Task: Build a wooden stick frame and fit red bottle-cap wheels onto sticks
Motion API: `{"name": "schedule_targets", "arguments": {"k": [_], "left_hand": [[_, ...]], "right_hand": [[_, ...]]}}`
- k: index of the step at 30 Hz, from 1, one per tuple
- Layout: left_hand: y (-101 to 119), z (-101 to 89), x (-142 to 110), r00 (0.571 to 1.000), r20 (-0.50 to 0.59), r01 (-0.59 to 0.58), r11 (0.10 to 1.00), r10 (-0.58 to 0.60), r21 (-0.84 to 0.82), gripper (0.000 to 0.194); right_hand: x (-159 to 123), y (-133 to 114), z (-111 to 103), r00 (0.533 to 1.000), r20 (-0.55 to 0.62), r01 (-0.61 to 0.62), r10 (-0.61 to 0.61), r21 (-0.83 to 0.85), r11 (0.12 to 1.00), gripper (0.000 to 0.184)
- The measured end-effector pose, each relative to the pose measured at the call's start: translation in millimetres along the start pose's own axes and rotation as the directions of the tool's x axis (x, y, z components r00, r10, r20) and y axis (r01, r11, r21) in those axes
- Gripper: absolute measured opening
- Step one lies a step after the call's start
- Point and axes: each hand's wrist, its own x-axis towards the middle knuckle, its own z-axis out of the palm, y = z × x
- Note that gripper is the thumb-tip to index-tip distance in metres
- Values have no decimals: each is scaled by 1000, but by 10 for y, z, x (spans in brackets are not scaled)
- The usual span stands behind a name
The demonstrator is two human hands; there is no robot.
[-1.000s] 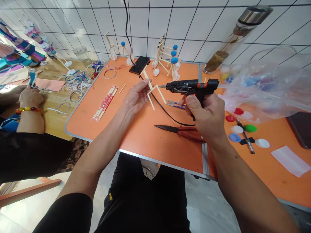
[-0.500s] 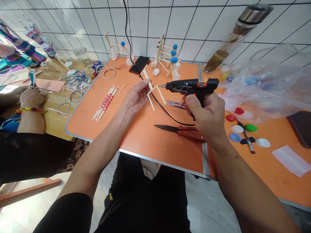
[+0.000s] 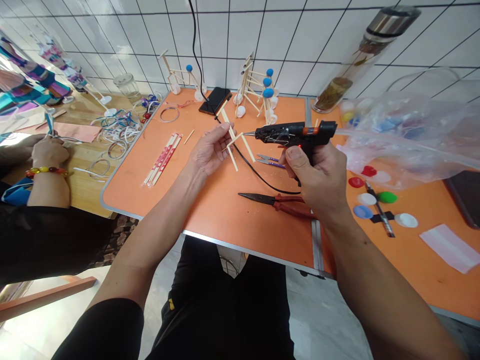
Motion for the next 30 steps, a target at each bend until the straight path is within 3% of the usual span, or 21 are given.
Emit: {"name": "schedule_targets", "arguments": {"k": [30], "left_hand": [[36, 39, -65, 1000, -25, 18, 1000, -17, 12, 13]], "right_hand": [[8, -43, 7, 1000, 1, -2, 2, -19, 1000, 58]]}}
